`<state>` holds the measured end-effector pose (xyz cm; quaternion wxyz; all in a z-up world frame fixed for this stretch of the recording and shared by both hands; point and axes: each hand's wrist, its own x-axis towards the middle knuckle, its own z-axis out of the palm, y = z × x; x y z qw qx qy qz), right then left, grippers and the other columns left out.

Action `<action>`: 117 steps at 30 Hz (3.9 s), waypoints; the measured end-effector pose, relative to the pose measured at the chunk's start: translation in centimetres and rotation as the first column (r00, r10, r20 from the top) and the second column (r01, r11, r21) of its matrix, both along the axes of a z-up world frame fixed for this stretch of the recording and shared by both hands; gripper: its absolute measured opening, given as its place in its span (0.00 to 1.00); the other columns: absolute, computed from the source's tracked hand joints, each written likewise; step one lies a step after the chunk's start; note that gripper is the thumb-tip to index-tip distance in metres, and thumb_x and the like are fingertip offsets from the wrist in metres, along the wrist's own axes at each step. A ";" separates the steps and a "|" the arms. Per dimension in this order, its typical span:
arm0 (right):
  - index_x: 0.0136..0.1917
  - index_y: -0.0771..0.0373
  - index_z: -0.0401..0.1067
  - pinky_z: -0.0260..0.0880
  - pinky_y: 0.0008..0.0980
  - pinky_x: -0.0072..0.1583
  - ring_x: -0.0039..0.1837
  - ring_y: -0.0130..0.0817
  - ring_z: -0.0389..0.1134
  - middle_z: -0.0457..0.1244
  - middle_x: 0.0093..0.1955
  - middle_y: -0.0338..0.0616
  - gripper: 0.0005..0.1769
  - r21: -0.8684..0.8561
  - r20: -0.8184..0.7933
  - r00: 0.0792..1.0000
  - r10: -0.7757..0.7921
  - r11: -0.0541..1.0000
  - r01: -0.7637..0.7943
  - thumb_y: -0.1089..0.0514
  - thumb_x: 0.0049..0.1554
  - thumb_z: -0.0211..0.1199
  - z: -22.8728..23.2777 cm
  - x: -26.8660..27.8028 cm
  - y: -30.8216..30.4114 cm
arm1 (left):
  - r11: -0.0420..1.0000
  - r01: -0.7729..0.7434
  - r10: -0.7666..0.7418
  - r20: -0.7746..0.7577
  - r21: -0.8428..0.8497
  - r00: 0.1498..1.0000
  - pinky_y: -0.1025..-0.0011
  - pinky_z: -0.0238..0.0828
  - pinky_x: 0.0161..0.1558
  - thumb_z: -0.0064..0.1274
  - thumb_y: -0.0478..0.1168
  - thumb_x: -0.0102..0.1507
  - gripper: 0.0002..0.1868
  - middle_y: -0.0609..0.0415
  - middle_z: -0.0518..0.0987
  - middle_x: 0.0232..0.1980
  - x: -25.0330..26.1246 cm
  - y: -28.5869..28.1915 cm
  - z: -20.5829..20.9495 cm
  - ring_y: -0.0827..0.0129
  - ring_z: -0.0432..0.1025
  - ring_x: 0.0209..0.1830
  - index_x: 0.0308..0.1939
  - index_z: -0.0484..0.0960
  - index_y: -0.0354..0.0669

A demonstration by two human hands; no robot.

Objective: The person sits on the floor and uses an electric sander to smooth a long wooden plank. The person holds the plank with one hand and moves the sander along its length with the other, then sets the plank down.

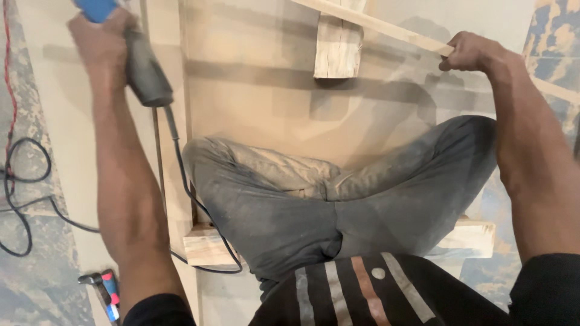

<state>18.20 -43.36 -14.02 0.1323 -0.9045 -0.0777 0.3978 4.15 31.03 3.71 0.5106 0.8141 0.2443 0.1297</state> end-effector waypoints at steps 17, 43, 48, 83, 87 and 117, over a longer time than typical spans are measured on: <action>0.51 0.57 0.82 0.72 0.53 0.53 0.47 0.61 0.71 0.70 0.46 0.60 0.17 -0.161 0.415 0.905 0.098 0.986 -0.033 0.49 0.52 0.63 3.0 -4.8 3.2 | 0.850 0.518 -0.471 -0.302 0.096 0.829 0.53 0.75 0.44 0.66 0.53 0.49 0.38 0.38 0.84 0.44 -5.5 -29.1 -3.3 0.46 0.80 0.43 0.58 0.76 0.36; 0.47 0.57 0.81 0.72 0.51 0.48 0.46 0.56 0.72 0.70 0.42 0.54 0.13 -0.241 0.566 0.810 0.151 0.971 -0.013 0.50 0.53 0.65 1.5 -6.4 3.4 | 0.909 0.374 -0.308 -0.310 0.182 0.900 0.56 0.75 0.45 0.69 0.53 0.47 0.41 0.38 0.83 0.45 -5.7 -20.9 -3.2 0.47 0.79 0.45 0.58 0.75 0.37; 0.46 0.58 0.80 0.72 0.51 0.47 0.43 0.56 0.72 0.70 0.40 0.56 0.11 -0.216 0.597 0.788 0.150 0.976 -0.022 0.51 0.55 0.65 1.1 -6.8 2.8 | 0.983 0.148 -0.147 -0.009 0.107 0.989 0.65 0.75 0.38 0.68 0.43 0.57 0.19 0.53 0.82 0.37 -3.1 -8.1 -1.2 0.65 0.76 0.34 0.45 0.80 0.36; 0.44 0.61 0.76 0.71 0.53 0.46 0.43 0.57 0.71 0.69 0.40 0.57 0.08 -0.145 0.718 0.674 0.173 0.985 -0.099 0.57 0.50 0.67 -1.8 -7.0 1.3 | 0.984 0.167 -0.165 -0.049 0.054 0.985 0.70 0.77 0.36 0.65 0.39 0.59 0.12 0.56 0.82 0.38 -3.4 -6.3 0.2 0.72 0.78 0.34 0.42 0.80 0.40; 0.45 0.61 0.77 0.71 0.53 0.44 0.41 0.58 0.71 0.68 0.38 0.58 0.11 -0.165 0.706 0.689 0.165 0.984 -0.067 0.54 0.51 0.69 -1.4 -6.7 1.5 | 0.934 0.339 -0.313 -0.195 0.115 0.929 0.66 0.78 0.42 0.69 0.46 0.57 0.26 0.51 0.85 0.42 -4.4 -20.2 -3.1 0.65 0.82 0.42 0.52 0.79 0.36; 0.52 0.56 0.82 0.72 0.54 0.52 0.48 0.61 0.71 0.70 0.46 0.59 0.17 -0.199 0.478 0.862 0.171 0.976 -0.083 0.53 0.51 0.63 1.7 -5.1 2.2 | 0.918 0.395 -0.373 -0.257 0.037 0.891 0.59 0.76 0.43 0.69 0.49 0.46 0.39 0.42 0.84 0.42 -6.3 -27.2 -3.0 0.53 0.81 0.41 0.56 0.74 0.33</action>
